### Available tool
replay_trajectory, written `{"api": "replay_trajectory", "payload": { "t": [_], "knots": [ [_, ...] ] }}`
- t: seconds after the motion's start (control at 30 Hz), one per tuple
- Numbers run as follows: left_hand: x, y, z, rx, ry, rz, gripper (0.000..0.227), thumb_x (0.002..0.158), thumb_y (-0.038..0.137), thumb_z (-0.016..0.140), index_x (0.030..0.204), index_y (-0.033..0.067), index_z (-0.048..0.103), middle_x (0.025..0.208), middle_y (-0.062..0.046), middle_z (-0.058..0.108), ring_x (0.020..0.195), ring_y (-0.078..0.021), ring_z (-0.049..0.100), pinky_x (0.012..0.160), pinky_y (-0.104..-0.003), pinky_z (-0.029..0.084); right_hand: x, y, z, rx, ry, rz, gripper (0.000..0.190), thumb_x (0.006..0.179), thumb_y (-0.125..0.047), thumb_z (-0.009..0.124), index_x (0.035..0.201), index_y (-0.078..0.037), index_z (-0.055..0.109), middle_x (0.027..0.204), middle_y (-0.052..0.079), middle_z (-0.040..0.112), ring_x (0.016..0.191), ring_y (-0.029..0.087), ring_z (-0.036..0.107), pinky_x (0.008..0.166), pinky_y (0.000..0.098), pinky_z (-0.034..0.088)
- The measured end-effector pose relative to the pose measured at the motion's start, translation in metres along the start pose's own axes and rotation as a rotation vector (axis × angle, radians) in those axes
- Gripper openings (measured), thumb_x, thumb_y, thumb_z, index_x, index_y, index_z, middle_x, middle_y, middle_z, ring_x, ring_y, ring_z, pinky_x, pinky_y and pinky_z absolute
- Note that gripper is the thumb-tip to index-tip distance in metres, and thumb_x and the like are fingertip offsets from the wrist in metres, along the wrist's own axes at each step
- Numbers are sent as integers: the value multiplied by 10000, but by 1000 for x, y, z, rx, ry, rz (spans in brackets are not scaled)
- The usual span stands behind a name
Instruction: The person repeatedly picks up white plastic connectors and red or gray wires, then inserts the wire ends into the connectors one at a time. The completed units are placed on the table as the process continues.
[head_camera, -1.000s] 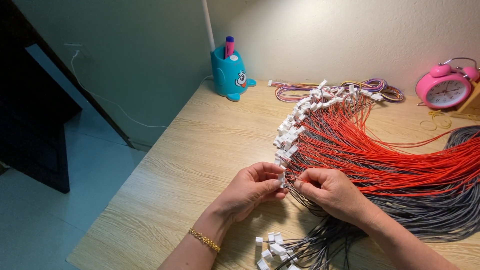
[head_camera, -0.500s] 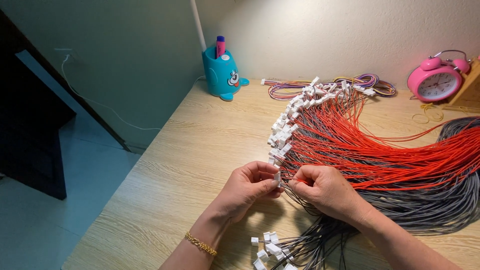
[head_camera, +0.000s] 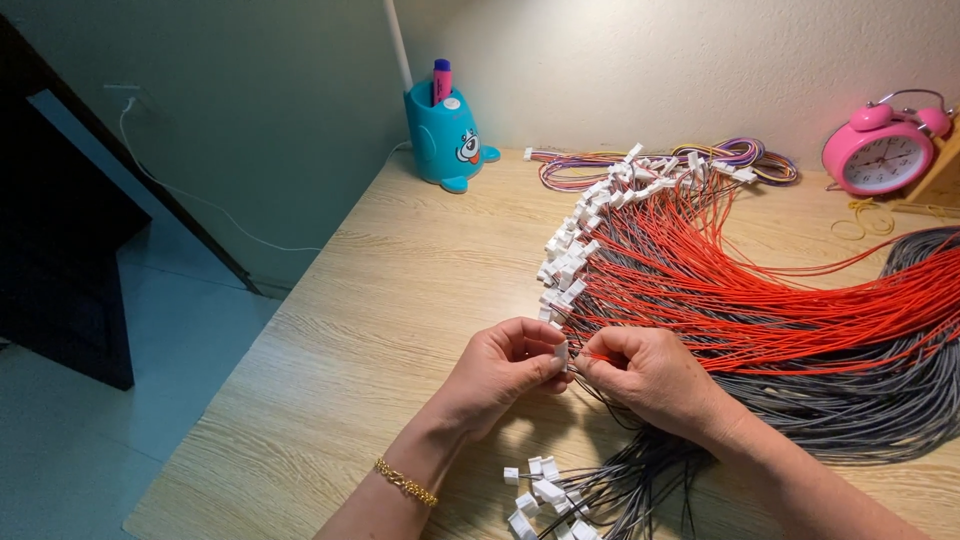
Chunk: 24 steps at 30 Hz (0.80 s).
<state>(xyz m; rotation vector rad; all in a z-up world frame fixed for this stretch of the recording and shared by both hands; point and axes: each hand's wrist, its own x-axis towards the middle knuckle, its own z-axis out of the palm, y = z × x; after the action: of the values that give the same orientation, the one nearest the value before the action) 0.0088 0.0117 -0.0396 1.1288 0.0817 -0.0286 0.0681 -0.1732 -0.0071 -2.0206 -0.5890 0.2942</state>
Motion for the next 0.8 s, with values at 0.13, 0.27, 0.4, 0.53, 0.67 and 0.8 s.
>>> {"api": "replay_trajectory", "payload": {
  "t": [0.13,0.27,0.4,0.53,0.67,0.8],
  "knots": [
    [3,1,-4,26,33,19,259,807,-82,707,1056,-32,653,824,-144,653,712,-231,721,673,-341,648,-1,-1,-3,71,-17,-52,121,780,-102,689,747,-107,806,561,35,673,630,110,561,585,258,481],
    [4,7,-8,177,87,104,234,812,-52,716,1034,8,677,813,-137,670,690,-203,721,653,-313,647,-5,-20,-17,11,37,-260,136,855,-127,664,814,-112,793,756,99,756,740,161,662,703,327,530],
    [-5,23,-3,539,151,153,212,811,33,707,998,130,726,819,-60,711,678,-50,647,614,-202,588,-11,-34,-24,-107,58,-354,117,836,-181,710,855,-129,814,778,74,755,764,195,716,731,317,541],
    [-10,28,3,694,203,172,215,805,73,695,980,191,736,800,-33,730,616,-46,645,553,-186,546,-9,-15,-29,-86,-55,-290,142,851,-180,688,836,-149,826,701,51,743,688,120,657,652,300,539],
    [-17,42,14,854,193,154,140,852,100,620,925,183,707,857,5,746,575,-34,594,541,-199,479,-8,-6,-38,-313,-459,-286,136,793,-279,739,871,-210,826,753,-83,796,668,39,727,616,202,561],
    [-16,39,12,887,199,185,169,829,94,602,919,191,708,863,13,749,604,-40,634,595,-203,508,-12,-4,-36,-706,-577,-309,123,789,-407,731,870,-333,787,825,-142,725,718,97,716,626,293,516]
  ]
}}
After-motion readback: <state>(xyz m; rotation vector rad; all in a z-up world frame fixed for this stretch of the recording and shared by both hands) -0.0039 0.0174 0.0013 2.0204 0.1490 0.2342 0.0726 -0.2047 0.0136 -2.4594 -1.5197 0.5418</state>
